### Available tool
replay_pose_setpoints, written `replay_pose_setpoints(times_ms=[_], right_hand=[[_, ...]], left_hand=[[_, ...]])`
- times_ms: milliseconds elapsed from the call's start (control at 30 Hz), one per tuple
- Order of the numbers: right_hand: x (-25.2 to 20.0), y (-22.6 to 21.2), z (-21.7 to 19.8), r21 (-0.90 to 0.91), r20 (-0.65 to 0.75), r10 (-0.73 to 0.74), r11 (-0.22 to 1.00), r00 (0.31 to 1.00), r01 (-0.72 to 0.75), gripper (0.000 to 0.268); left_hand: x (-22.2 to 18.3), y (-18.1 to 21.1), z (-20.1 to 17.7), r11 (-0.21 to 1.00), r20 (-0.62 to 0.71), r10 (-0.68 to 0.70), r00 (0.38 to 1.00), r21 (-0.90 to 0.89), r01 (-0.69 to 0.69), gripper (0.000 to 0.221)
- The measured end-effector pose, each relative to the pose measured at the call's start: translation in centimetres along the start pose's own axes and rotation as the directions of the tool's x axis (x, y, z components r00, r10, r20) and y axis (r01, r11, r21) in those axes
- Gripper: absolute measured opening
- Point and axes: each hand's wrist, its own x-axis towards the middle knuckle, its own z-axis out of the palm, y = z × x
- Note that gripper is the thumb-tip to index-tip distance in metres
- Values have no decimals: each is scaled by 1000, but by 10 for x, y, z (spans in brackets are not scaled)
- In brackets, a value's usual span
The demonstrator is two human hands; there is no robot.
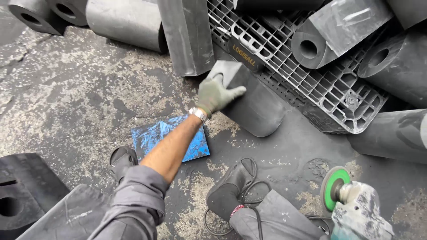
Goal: Use a power sander to smooth the edges of large black rubber or foam industrial products.
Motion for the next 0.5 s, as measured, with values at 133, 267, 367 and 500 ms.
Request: replay_pose_setpoints(times_ms=[133, 267, 367, 500], right_hand=[[-6, -20, 30, -11, 8, -10, 1000, 1000, 10, 56], [-39, -48, 81, -52, 22, 20, 998, 1000, -19, 57], [-70, -74, 155, -66, 44, 24, 998, 999, -21, 59], [-127, -117, 241, -115, 91, 54, 992, 994, -43, 60]], left_hand=[[-48, 31, -12, 958, -106, -220, 970, -213, 194, 82], [-98, 34, -31, 837, -35, -462, 886, -348, 422, 76], [-138, -2, -31, 897, -308, -403, 862, -317, 307, 73], [-184, -17, -107, 909, -382, -415, 826, -197, 366, 69]])
